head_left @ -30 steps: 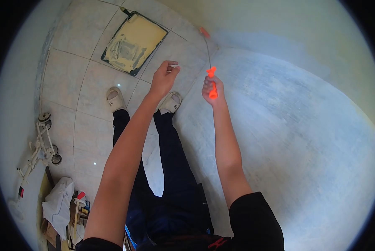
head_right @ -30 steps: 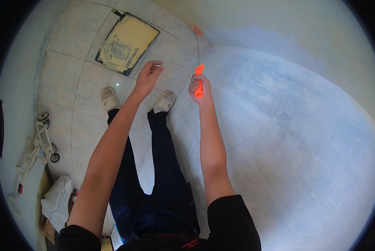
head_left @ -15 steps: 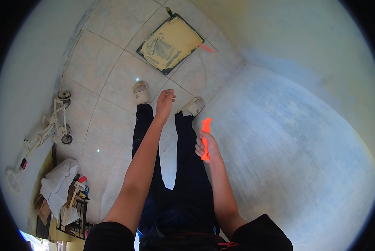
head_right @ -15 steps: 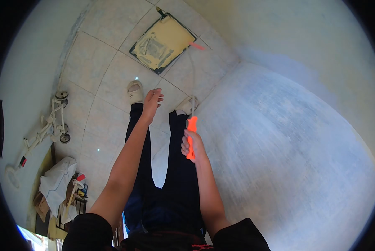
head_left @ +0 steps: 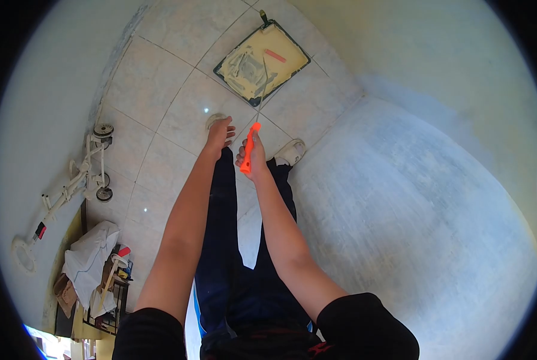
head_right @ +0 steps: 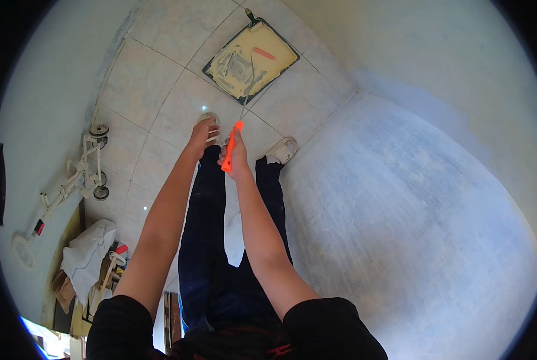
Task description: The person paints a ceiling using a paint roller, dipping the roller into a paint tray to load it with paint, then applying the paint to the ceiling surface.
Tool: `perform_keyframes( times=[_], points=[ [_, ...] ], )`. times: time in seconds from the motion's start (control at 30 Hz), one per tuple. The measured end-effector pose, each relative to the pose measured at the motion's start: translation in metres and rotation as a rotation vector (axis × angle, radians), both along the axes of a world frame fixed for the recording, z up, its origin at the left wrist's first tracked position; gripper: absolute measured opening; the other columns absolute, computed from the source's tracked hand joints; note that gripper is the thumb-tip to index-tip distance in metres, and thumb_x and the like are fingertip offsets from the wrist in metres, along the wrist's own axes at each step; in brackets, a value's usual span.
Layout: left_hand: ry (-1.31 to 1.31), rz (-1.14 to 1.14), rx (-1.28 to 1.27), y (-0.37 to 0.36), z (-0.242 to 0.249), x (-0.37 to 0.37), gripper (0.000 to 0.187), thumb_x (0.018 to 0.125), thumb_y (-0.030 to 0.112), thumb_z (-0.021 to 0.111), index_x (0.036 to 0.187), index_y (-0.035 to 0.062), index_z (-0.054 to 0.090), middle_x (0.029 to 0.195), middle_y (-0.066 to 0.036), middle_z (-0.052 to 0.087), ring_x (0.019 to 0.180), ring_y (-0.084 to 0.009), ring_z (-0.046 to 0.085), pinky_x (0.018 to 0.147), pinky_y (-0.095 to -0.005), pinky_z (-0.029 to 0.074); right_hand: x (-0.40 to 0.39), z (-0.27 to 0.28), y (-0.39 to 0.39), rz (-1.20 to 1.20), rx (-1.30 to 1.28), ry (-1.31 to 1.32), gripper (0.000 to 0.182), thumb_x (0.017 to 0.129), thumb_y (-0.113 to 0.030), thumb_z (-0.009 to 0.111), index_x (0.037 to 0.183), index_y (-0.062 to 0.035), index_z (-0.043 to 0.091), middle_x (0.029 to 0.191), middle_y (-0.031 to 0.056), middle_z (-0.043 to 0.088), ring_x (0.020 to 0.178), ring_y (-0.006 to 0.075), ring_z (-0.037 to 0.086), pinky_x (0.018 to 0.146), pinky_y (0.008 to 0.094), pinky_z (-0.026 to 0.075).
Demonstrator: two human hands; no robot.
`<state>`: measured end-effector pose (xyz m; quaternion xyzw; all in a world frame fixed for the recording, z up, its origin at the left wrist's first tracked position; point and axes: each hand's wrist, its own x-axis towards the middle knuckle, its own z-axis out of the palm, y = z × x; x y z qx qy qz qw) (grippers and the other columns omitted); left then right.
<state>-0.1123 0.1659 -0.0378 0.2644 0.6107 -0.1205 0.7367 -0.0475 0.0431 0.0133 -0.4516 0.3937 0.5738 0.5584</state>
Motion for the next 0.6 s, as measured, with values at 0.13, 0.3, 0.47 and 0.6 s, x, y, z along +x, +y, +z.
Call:
perform_keyframes(
  times=[0.13, 0.3, 0.47, 0.6],
  points=[
    [-0.008, -0.362, 0.154, 0.029, -0.002, -0.006, 0.049, 0.096, 0.05, 0.056, 0.127, 0.0119, 0.058, 0.113, -0.006, 0.065, 0.102, -0.0174, 0.06, 0.087, -0.0394, 0.046, -0.003, -0.003, 0.017, -0.076, 0.02, -0.009, 0.051, 0.098, -0.065, 0.045, 0.083, -0.0163, 0.045, 0.056, 0.0003, 0.041, 0.044, 0.0159, 0.041, 0.045, 0.0311, 0.036],
    [-0.039, -0.476, 0.219, 0.058, -0.003, -0.019, 0.05, 0.095, 0.051, 0.058, 0.125, 0.0117, 0.059, 0.11, -0.006, 0.066, 0.098, -0.0169, 0.06, 0.084, -0.039, 0.047, -0.013, 0.029, 0.014, -0.073, 0.014, -0.055, 0.05, 0.099, -0.064, 0.043, 0.085, -0.0161, 0.047, 0.053, 0.0005, 0.041, 0.043, 0.016, 0.042, 0.043, 0.0317, 0.035],
    [0.025, -0.473, 0.211, 0.076, 0.002, -0.022, 0.052, 0.095, 0.052, 0.058, 0.127, 0.0116, 0.058, 0.113, -0.007, 0.065, 0.102, -0.0184, 0.061, 0.086, -0.0397, 0.047, -0.044, 0.061, -0.003, 0.008, 0.011, -0.113, 0.053, 0.099, -0.065, 0.042, 0.085, -0.0144, 0.049, 0.053, 0.0022, 0.043, 0.04, 0.0171, 0.043, 0.042, 0.0321, 0.038],
    [0.029, -0.458, 0.2, 0.078, 0.007, -0.02, 0.054, 0.094, 0.053, 0.057, 0.129, 0.0113, 0.057, 0.115, -0.008, 0.065, 0.103, -0.0193, 0.061, 0.088, -0.0404, 0.047, -0.067, 0.066, -0.008, -0.019, 0.025, 0.038, 0.054, 0.099, -0.065, 0.042, 0.083, -0.0143, 0.048, 0.051, 0.002, 0.042, 0.038, 0.0163, 0.043, 0.041, 0.0314, 0.037]
  ],
)
